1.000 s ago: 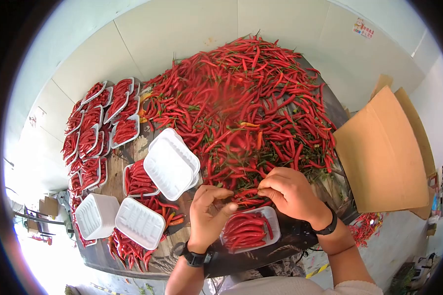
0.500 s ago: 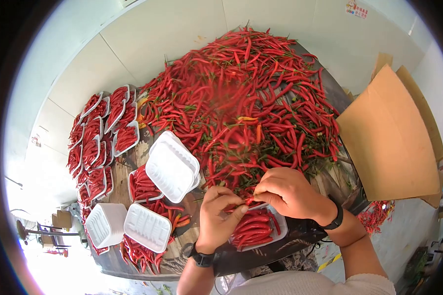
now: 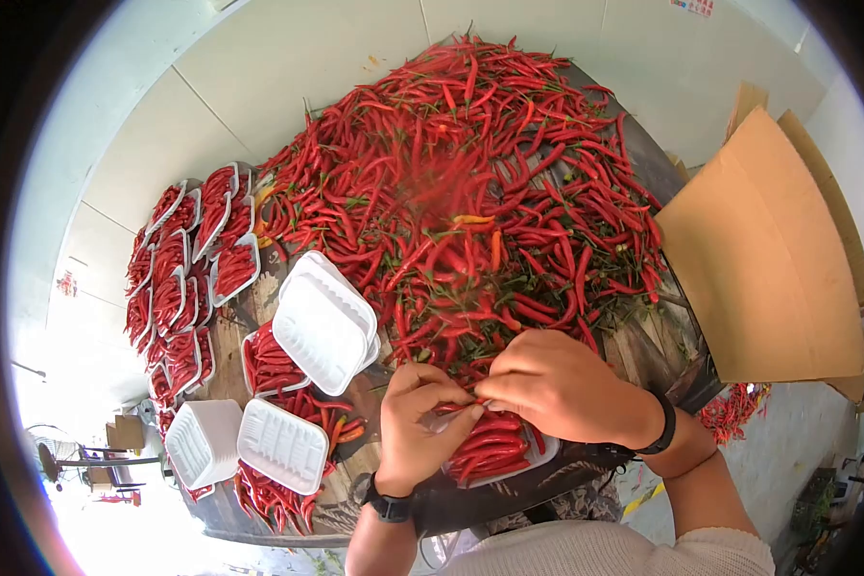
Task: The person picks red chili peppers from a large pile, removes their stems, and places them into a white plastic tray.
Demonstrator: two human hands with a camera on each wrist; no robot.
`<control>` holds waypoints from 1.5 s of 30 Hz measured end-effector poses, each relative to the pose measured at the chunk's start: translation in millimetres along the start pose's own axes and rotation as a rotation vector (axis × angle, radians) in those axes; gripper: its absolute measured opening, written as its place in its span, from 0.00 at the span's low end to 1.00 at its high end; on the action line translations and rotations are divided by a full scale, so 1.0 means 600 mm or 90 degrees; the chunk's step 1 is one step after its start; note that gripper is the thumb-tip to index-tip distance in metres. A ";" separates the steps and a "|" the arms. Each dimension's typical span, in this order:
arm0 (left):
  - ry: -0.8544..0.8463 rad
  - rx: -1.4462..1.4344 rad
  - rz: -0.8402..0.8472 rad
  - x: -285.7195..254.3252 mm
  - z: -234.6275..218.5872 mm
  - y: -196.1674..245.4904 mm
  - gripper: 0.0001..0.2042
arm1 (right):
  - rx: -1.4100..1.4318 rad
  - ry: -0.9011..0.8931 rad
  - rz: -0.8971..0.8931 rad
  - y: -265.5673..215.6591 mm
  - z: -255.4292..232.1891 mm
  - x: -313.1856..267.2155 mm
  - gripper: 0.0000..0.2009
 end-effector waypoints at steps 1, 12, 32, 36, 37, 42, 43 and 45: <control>-0.004 -0.001 -0.005 -0.001 0.001 0.000 0.09 | 0.002 -0.001 0.006 0.002 0.003 -0.006 0.08; 0.014 -0.029 0.007 0.004 -0.003 0.000 0.09 | -0.086 -0.070 0.128 -0.007 -0.035 -0.010 0.07; 0.120 -0.115 -0.084 0.001 -0.005 -0.022 0.05 | -0.078 -0.439 0.129 -0.024 -0.021 -0.032 0.07; 0.121 -0.114 -0.082 0.001 -0.006 -0.024 0.04 | -0.031 -0.447 0.153 -0.017 -0.020 -0.030 0.07; 0.121 -0.114 -0.082 0.001 -0.006 -0.024 0.04 | -0.018 -0.456 0.166 -0.015 -0.021 -0.029 0.07; 0.119 -0.119 -0.084 0.002 -0.007 -0.023 0.04 | 0.051 -0.397 0.218 0.000 -0.032 -0.016 0.08; 0.120 -0.120 -0.083 0.003 -0.007 -0.021 0.04 | 0.083 -0.306 0.231 0.003 -0.036 -0.012 0.09; 0.124 -0.136 -0.108 0.002 -0.007 -0.018 0.03 | 0.103 -0.215 0.249 0.016 -0.033 -0.008 0.07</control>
Point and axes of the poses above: each hand's wrist, its own x-axis towards the middle knuckle, its own z-axis out of the palm, y = z × x, the point moved 1 cm from there along x, towards the middle knuckle, and after that the axes turned 6 degrees about y, right-handed, at the moved point
